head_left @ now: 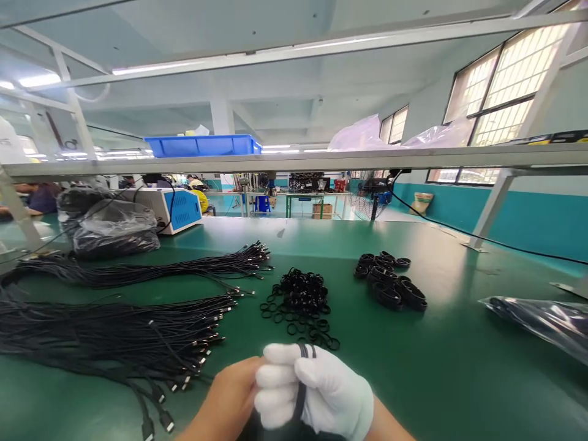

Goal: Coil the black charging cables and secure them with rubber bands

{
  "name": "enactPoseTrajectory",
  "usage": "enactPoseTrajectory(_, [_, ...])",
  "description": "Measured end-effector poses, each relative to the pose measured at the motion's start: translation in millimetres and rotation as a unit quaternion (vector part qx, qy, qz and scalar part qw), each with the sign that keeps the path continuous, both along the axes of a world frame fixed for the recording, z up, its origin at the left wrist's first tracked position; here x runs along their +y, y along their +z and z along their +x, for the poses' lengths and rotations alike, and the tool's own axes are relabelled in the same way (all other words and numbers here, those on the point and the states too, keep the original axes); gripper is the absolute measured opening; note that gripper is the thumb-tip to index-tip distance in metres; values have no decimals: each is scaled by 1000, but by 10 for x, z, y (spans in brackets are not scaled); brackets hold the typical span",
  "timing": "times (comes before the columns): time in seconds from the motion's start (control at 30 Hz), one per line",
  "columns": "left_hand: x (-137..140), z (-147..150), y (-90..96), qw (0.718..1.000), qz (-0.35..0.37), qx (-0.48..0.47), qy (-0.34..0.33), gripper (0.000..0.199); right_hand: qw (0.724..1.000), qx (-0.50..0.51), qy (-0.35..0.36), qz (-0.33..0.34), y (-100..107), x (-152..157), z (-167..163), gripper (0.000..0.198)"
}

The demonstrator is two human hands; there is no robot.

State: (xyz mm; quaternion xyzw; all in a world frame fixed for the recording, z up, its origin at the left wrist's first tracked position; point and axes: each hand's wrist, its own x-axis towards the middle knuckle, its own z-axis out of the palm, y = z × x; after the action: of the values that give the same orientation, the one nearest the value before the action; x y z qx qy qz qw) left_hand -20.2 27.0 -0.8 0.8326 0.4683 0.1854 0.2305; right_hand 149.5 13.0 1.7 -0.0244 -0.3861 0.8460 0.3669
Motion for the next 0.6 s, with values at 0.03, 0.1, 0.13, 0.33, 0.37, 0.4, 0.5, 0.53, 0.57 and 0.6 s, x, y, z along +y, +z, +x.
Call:
enactPoseTrajectory(0.03, [-44, -37, -66, 998, 39, 45, 19, 29, 999, 34, -26, -27, 51, 19, 13, 42])
enactPoseTrajectory(0.1, [-139, -87, -159, 981, 115, 150, 42, 26, 990, 83, -79, -80, 108, 59, 43, 40])
enactPoseTrajectory(0.13, [-192, -87, -186, 969, 145, 194, 42, 25, 987, 83, -106, -87, 111, 79, 56, 37])
enactPoseTrajectory(0.33, [-427, 133, 39, 943, 223, 245, -19, 23, 966, -87, -210, -122, -92, 98, 48, 47])
enactPoseTrajectory(0.37, [-412, 144, 144, 946, 215, 243, -22, 19, 967, -113, -195, -115, -129, 81, 35, 47])
enactPoseTrajectory(0.4, [-379, 136, 256, 950, 200, 236, -27, 14, 973, -131, -161, -101, -162, 59, 21, 45])
enactPoseTrajectory(0.5, [-208, 26, 534, 984, 91, 145, -41, 2, 988, -144, 2, -58, -242, -15, -16, 43])
enactPoseTrajectory(0.53, [-146, -19, 578, 995, 28, 86, -42, 3, 987, -139, 52, -53, -269, -39, -25, 46])
enactPoseTrajectory(0.57, [-90, -56, 589, 998, -38, 26, -41, 6, 986, -130, 87, -53, -296, -59, -33, 49])
enactPoseTrajectory(0.6, [-44, -83, 570, 994, -96, -26, -40, 8, 985, -121, 109, -55, -322, -75, -40, 52])
